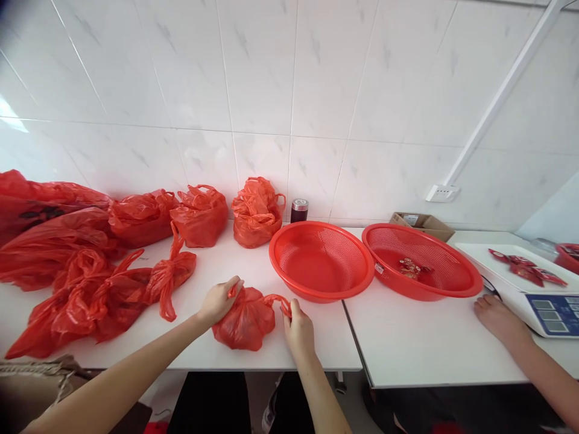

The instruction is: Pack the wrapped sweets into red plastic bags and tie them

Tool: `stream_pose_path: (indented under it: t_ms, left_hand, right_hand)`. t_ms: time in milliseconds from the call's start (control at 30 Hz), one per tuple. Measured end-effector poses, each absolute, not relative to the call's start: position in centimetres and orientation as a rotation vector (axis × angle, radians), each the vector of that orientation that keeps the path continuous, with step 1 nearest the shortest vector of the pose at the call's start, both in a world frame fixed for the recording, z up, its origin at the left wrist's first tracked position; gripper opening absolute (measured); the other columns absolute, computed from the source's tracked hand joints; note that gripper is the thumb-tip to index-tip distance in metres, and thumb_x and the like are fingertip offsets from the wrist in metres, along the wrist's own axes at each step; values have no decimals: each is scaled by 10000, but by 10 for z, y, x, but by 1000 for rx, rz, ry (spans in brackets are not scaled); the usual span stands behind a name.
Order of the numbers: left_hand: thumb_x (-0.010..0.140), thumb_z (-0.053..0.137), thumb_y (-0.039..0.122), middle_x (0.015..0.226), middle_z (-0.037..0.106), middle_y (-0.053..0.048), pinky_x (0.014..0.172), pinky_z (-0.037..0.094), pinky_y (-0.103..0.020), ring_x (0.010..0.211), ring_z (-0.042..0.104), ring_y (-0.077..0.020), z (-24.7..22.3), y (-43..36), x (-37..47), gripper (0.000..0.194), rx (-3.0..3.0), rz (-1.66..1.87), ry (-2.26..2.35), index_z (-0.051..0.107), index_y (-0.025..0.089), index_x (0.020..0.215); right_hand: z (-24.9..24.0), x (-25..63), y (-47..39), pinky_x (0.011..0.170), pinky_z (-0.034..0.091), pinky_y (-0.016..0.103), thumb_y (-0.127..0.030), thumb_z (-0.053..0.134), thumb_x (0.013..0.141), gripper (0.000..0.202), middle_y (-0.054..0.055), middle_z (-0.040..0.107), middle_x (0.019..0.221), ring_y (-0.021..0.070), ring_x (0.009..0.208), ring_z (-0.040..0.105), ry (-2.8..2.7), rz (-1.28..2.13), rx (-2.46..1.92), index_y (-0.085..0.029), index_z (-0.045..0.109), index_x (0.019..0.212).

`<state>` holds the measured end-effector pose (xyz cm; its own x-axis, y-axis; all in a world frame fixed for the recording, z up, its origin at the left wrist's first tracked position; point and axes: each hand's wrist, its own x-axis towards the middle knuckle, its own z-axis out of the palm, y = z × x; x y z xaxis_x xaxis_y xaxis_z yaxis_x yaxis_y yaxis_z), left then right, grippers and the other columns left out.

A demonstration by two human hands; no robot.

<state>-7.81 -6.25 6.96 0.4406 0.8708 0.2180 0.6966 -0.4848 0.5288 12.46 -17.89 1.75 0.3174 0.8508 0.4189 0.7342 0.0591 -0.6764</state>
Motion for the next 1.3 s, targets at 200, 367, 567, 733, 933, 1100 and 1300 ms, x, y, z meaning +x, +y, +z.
stream_pose_path:
  t_ms: [200,367,567,733,933,1100,1300]
  left_hand:
    - [958,241,459,537,467,26,553,292,-264,508,460,-164,65,-59,-84,360,2259,666,1419,419,241,734]
    - [960,256,457,516,422,44,549,298,-249,500,426,-152,64,-59,-80,357,2261,708,1412,415,242,724]
    - [939,327,443,560,508,8,562,337,-266,537,496,-174,63,-44,-101,338,2205,729,1534,530,233,767]
    - [961,257,475,708,621,-26,658,435,-295,671,580,-190,60,-50,-103,429,2189,808,1531,573,223,819]
    - [980,263,417,1057,663,-29,884,439,-297,989,594,-184,53,-75,-89,392,2319,801,1395,618,252,976]
    - [959,342,296,903,686,-29,718,422,-268,815,628,-175,41,-75,-84,271,2358,591,1523,589,236,865]
    - [953,325,332,827,708,-66,641,392,-282,741,658,-210,34,-61,-78,273,2323,385,1687,575,231,917]
  right_hand:
    - [28,94,-182,592,411,275,-411,462,921,186,12,589,738,187,661,580,-1475,103,-1639,-241,468,847]
    - [32,77,-158,680,429,276,-219,507,860,80,32,649,918,198,840,614,-1603,116,-1633,-231,551,925]
    - [21,91,-163,590,379,249,-209,492,873,127,-14,627,721,150,639,579,-1613,181,-1694,-219,523,750]
    - [22,97,-167,743,463,278,-414,501,912,216,38,659,894,180,831,611,-1472,240,-1628,-213,581,917]
    - [18,80,-146,868,461,386,-523,540,876,458,140,620,1122,275,1042,564,-1409,165,-1658,-153,553,1145]
    - [8,62,-130,752,447,362,-388,538,908,211,81,629,912,244,842,567,-1566,56,-1669,-185,548,964]
    - [0,62,-119,706,428,352,-292,513,913,108,81,621,886,243,795,550,-1557,58,-1664,-189,543,899]
